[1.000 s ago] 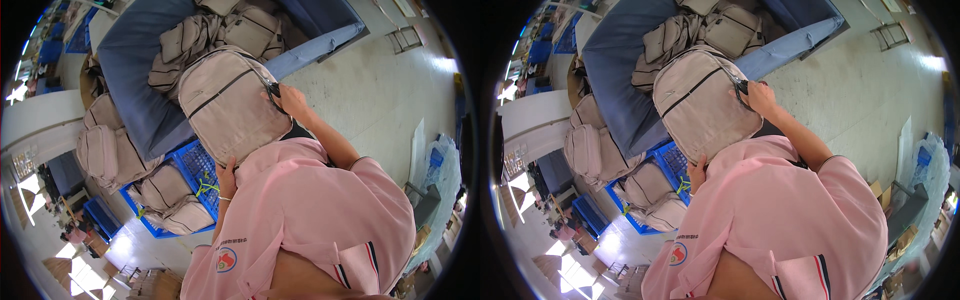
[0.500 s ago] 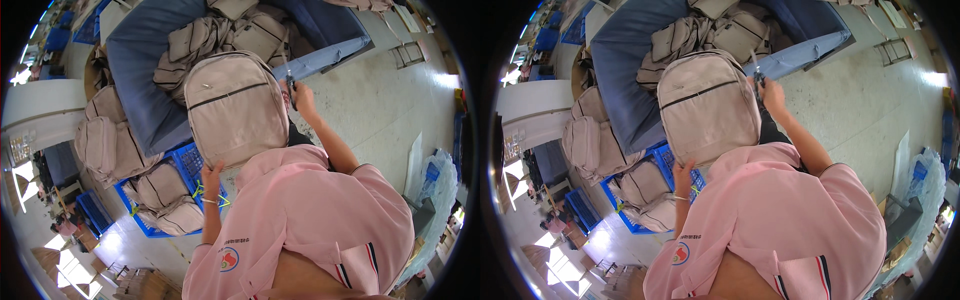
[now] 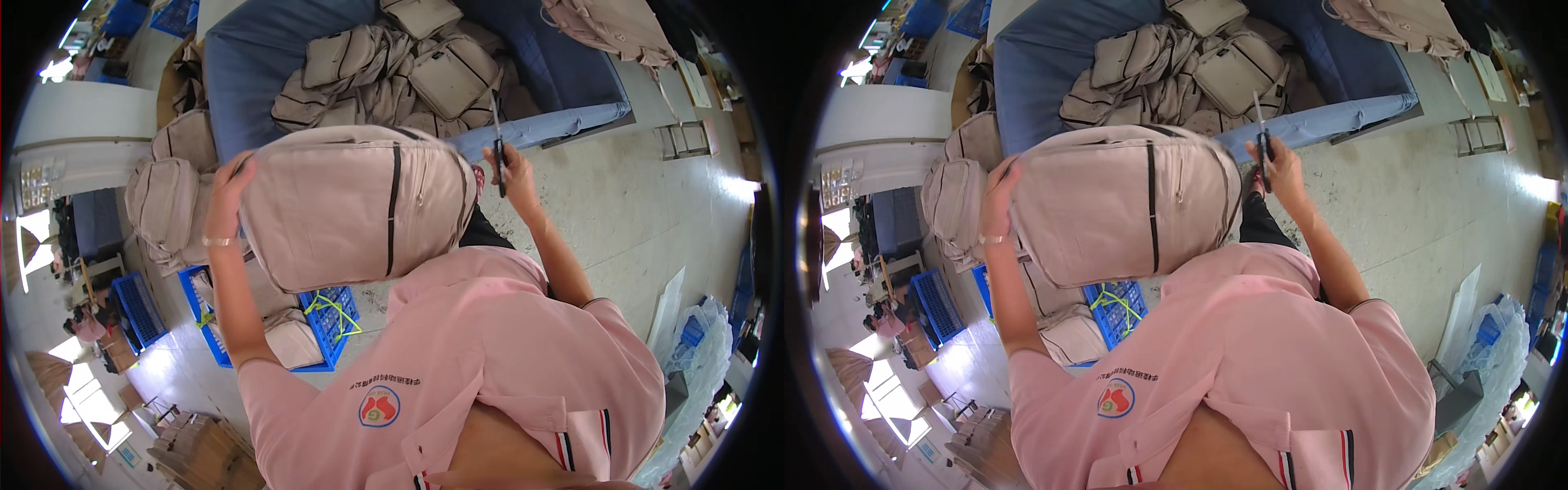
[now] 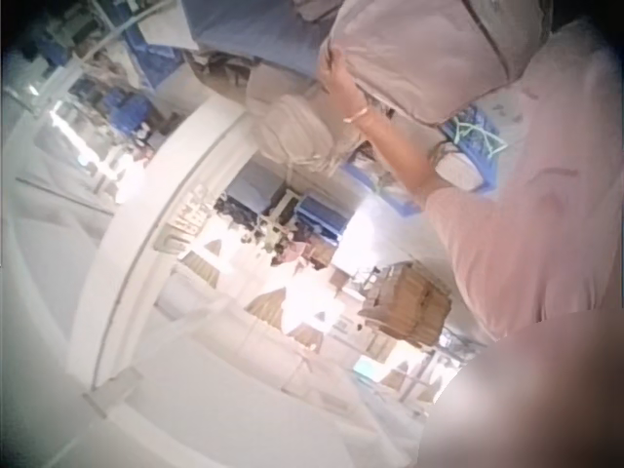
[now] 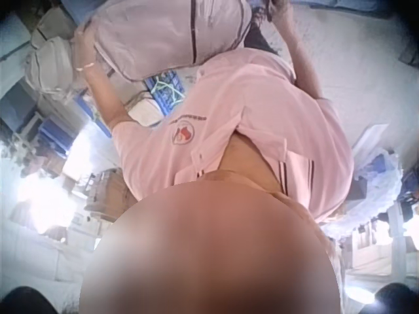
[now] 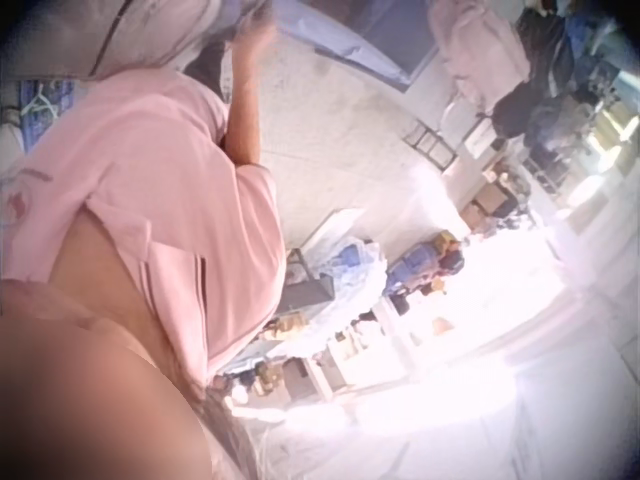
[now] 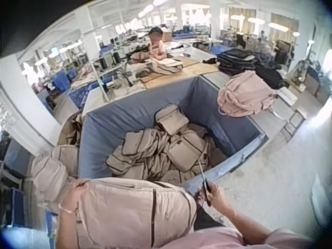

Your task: Trimming excess thread and loose ends from manufactured backpacks using a pair of scissors.

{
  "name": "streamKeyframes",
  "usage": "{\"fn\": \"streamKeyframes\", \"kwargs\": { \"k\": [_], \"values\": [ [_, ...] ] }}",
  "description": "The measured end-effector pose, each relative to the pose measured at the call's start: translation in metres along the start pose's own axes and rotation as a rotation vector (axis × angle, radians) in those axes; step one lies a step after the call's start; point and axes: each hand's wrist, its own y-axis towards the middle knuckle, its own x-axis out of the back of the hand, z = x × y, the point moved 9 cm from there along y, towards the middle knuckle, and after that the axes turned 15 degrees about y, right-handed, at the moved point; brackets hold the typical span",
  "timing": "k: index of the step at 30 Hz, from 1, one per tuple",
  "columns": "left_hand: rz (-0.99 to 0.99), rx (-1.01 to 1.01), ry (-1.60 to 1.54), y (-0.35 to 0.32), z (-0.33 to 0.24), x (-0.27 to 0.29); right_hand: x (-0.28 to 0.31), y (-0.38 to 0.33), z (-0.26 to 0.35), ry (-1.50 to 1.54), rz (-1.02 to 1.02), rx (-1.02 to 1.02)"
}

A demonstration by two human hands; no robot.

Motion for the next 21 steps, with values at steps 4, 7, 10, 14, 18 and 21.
{"fn": "streamKeyframes", "kwargs": {
  "k": [4,7,10,14,18,21],
  "values": [
    [0.204,-0.116,0.194,0.100,0.029,-0.080,-0.027,0.000,-0.019,-0.118,0.160,0.017],
    [0.163,-0.090,0.188,0.136,0.059,-0.113,-0.040,0.004,0.022,-0.348,0.246,0.098],
    [0.117,-0.147,0.237,0.151,0.057,-0.133,-0.038,0.021,0.020,-0.423,0.292,0.087],
    [0.034,-0.157,0.248,0.156,0.051,-0.139,-0.052,0.045,0.008,-0.531,0.429,0.150],
    [0.015,-0.132,0.223,0.152,0.054,-0.138,-0.074,0.071,0.007,-0.540,0.549,0.279],
    [-0.003,-0.126,0.209,0.151,0.053,-0.138,-0.092,0.087,0.008,-0.568,0.655,0.251]
  ]
}}
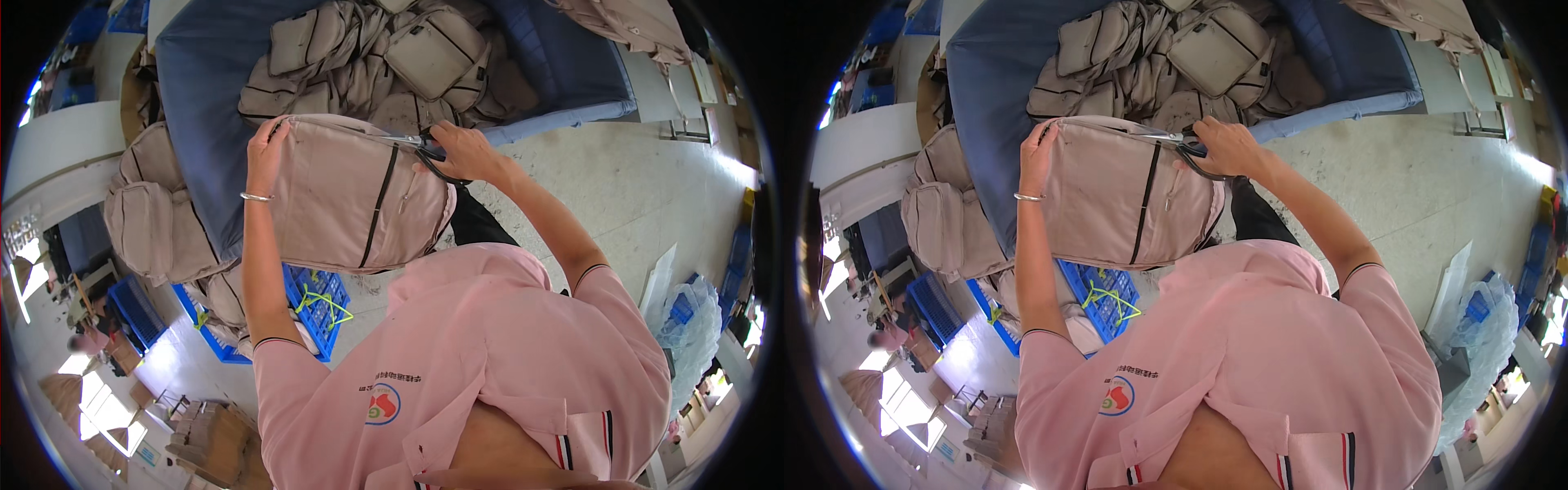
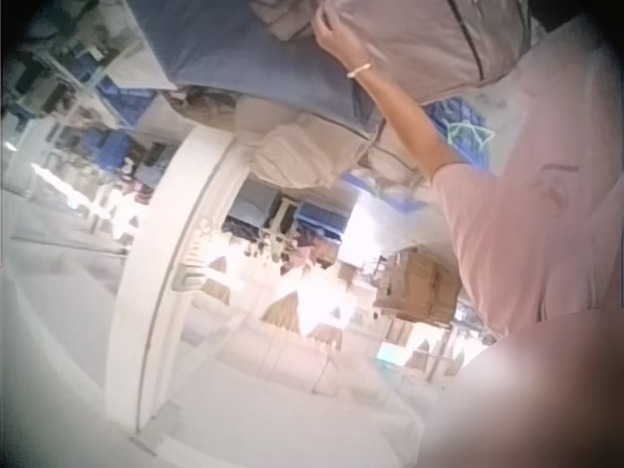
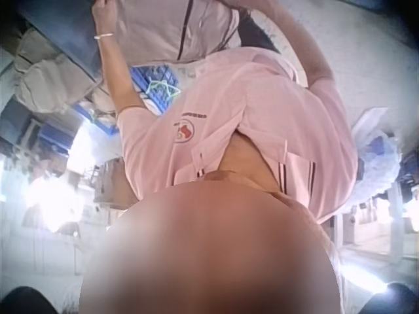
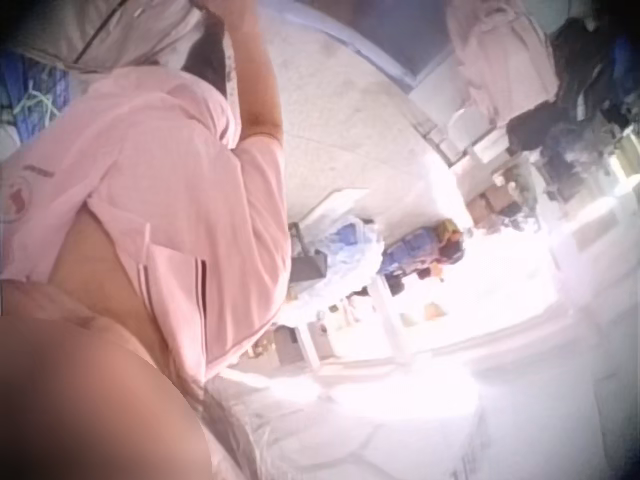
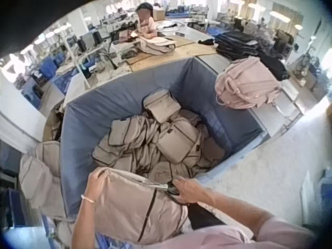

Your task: Trimming excess thread and loose ends from manufactured backpacks using a pair of scissors.

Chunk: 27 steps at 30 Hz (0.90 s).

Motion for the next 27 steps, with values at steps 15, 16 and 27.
{"fn": "streamKeyframes", "kwargs": {
  "k": [15,16,27],
  "values": [
    [0.021,0.053,-0.112,0.005,0.019,-0.009,-0.014,0.014,0.020,0.076,-0.013,0.046],
    [0.021,0.053,-0.113,0.005,0.018,-0.010,-0.017,0.012,0.019,0.075,-0.012,0.046],
    [0.022,0.080,-0.208,-0.001,0.021,-0.006,-0.013,0.020,0.036,0.002,-0.045,0.094]
  ]
}}
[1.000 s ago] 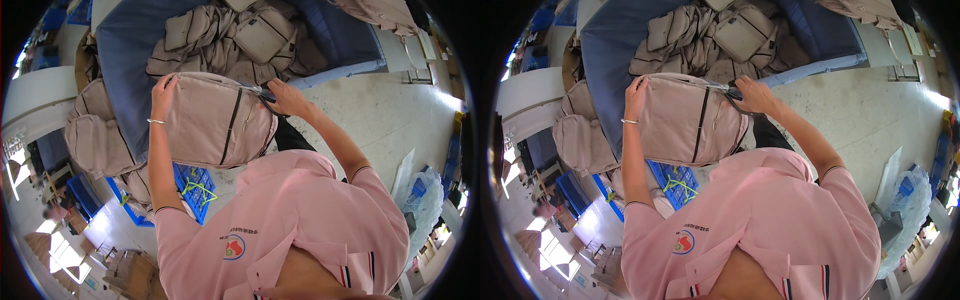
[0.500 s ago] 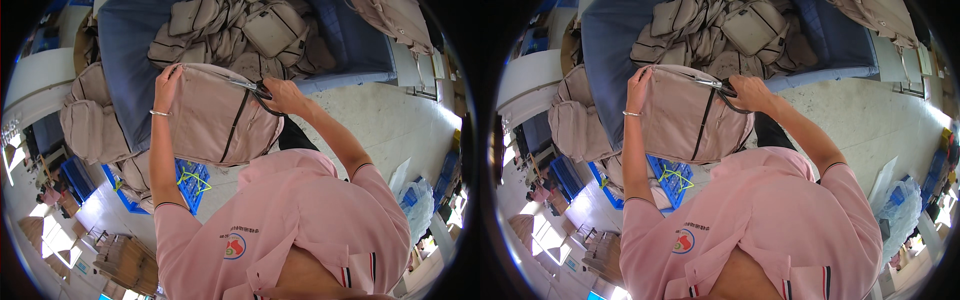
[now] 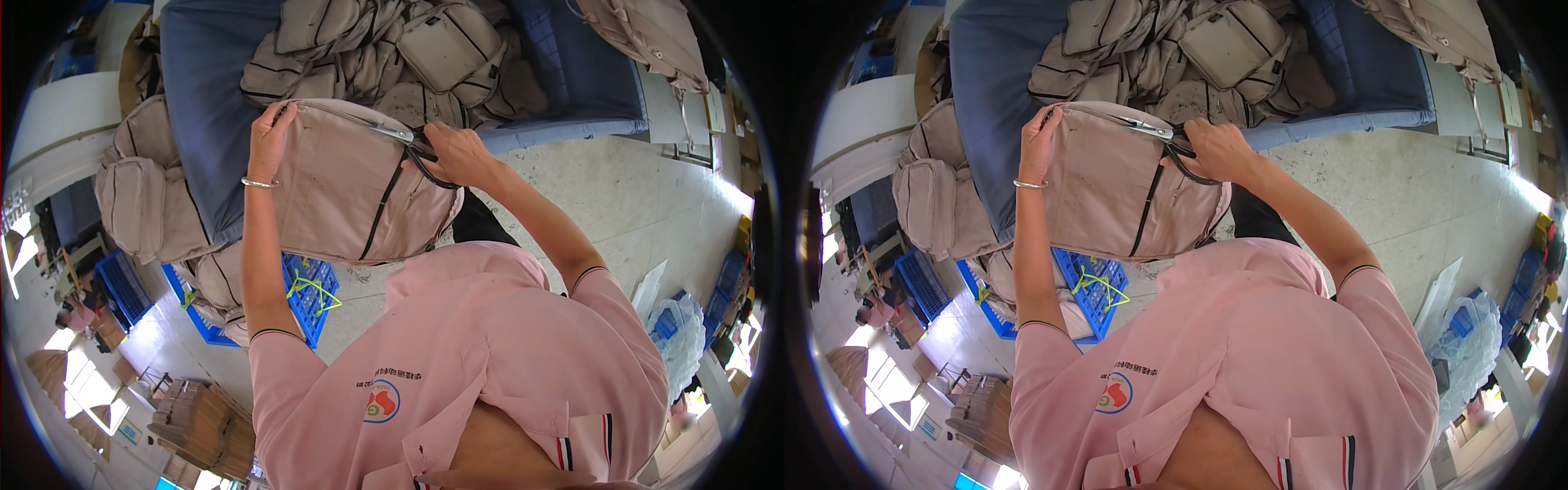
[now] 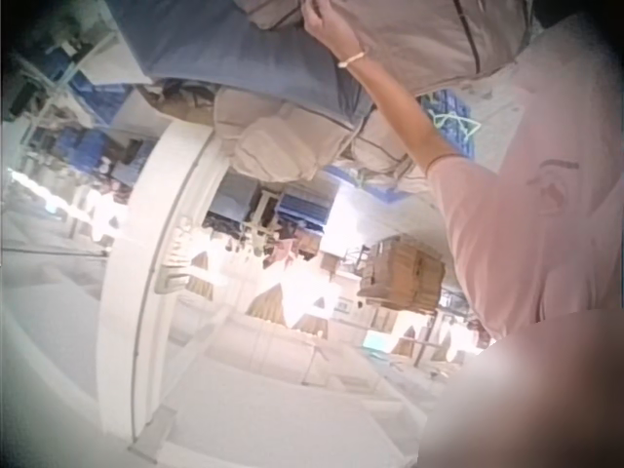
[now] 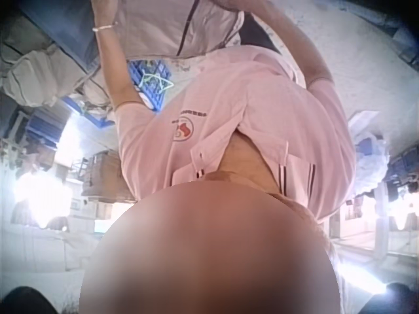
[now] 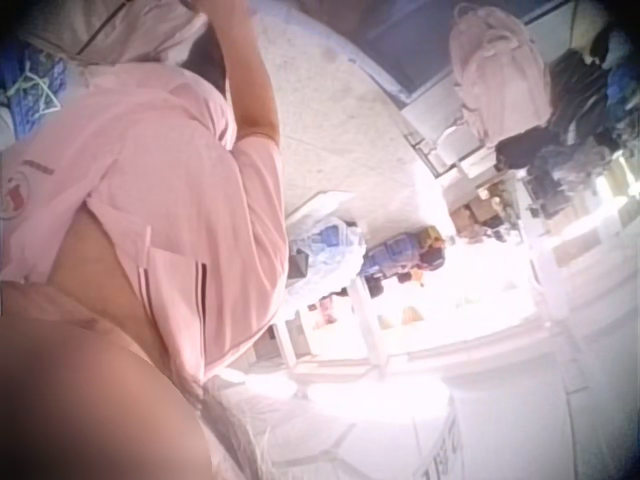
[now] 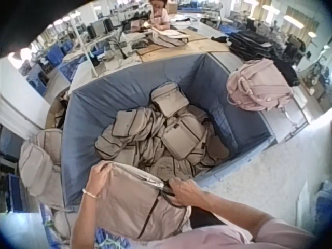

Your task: Trimming excess thread and loose ends from manufactured backpacks using a pair of scissors.

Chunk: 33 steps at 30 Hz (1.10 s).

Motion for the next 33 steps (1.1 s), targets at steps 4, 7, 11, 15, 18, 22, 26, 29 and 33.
{"fn": "streamKeyframes", "kwargs": {
  "k": [4,7,11,15,18,22,26,29,33],
  "values": [
    [-0.001,0.001,-0.015,0.000,-0.002,0.000,-0.006,0.000,-0.002,-0.014,0.011,-0.003],
    [0.018,-0.004,-0.006,0.002,-0.003,-0.002,-0.007,-0.003,-0.007,-0.008,-0.012,0.011],
    [0.005,0.011,-0.017,0.001,0.005,0.000,-0.005,0.000,-0.005,-0.058,0.012,0.006],
    [-0.004,-0.004,0.001,-0.002,0.000,0.000,-0.005,0.011,-0.001,-0.049,0.008,0.022],
    [-0.007,0.002,-0.026,-0.002,-0.001,0.000,-0.008,0.013,0.000,-0.050,0.022,0.018],
    [0.016,0.023,-0.003,-0.002,-0.003,-0.001,-0.009,0.012,0.000,-0.043,0.022,0.014],
    [-0.001,0.019,-0.035,-0.003,-0.002,0.000,-0.014,0.013,-0.002,-0.042,0.040,-0.002],
    [0.010,0.027,-0.045,-0.006,-0.004,0.000,-0.011,0.016,0.005,-0.043,-0.009,0.051],
    [0.018,0.010,-0.047,-0.015,-0.016,0.004,-0.012,0.022,0.021,-0.053,-0.020,0.114]
  ]
}}
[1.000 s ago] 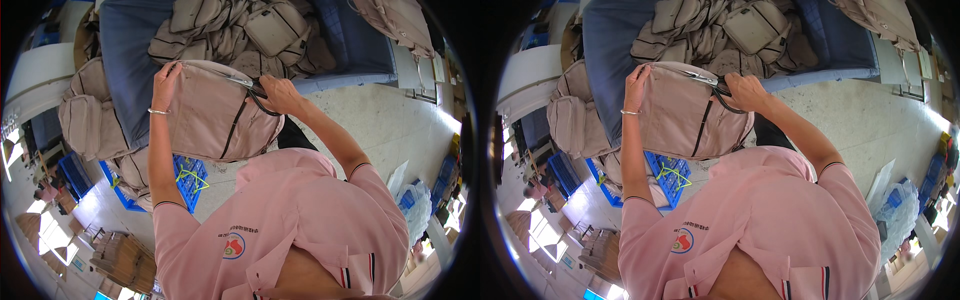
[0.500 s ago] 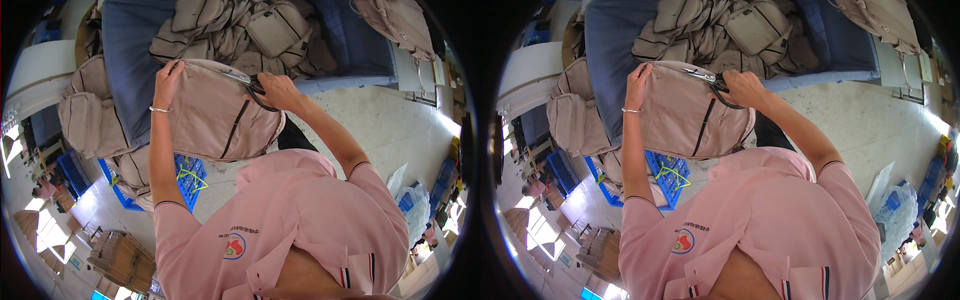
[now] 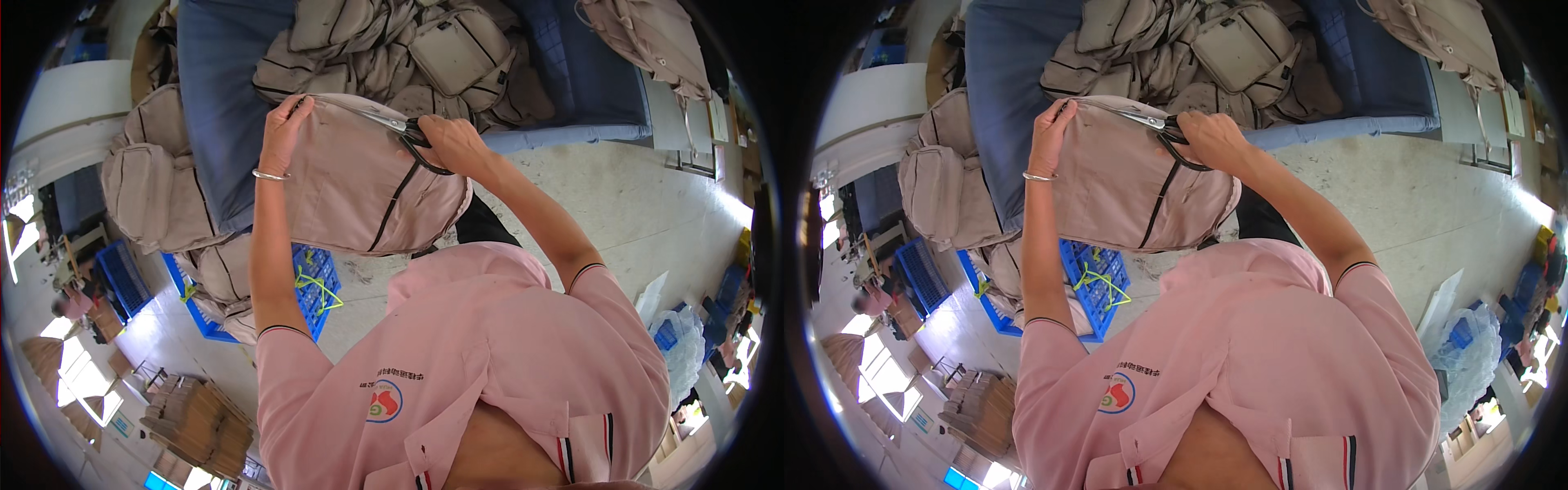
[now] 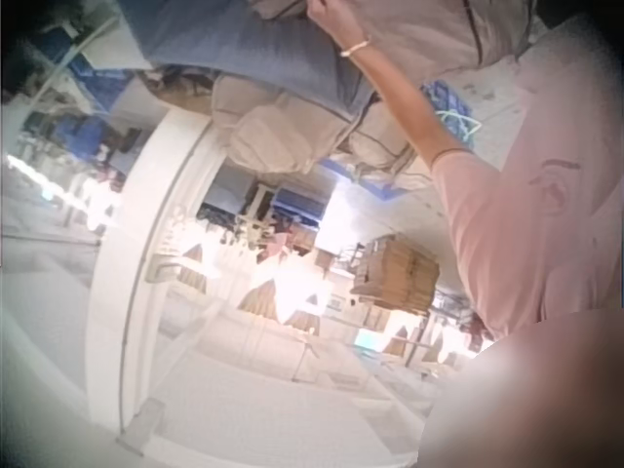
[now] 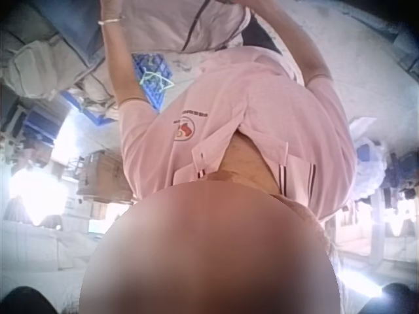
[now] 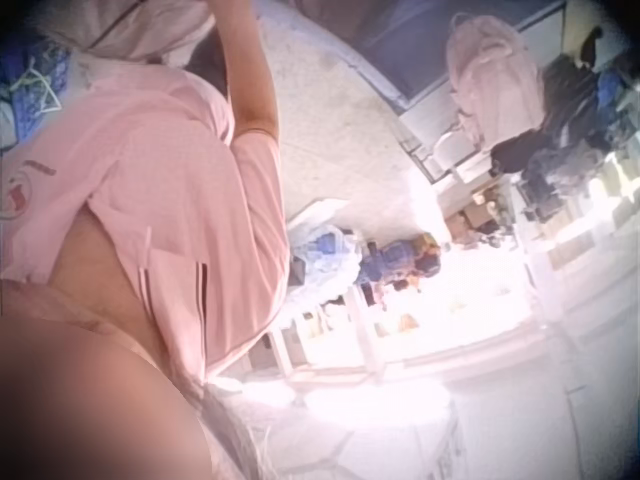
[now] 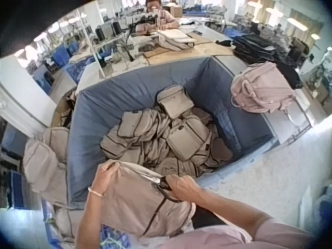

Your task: Trimming excess thread and loose ends from manufactured backpacks using a pair of scissors.

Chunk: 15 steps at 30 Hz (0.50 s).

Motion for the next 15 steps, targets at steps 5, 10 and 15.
{"fn": "streamKeyframes", "kwargs": {
  "k": [5,10,15],
  "values": [
    [-0.002,-0.048,0.116,-0.042,-0.042,0.020,0.021,-0.020,0.001,0.124,-0.181,-0.185],
    [-0.366,-0.252,0.233,-0.132,-0.104,0.121,0.065,-0.094,-0.054,0.462,-0.585,-0.536],
    [-1.013,-0.249,0.239,-0.227,-0.170,0.252,0.061,-0.145,-0.066,0.411,-0.550,-0.605]
  ]
}}
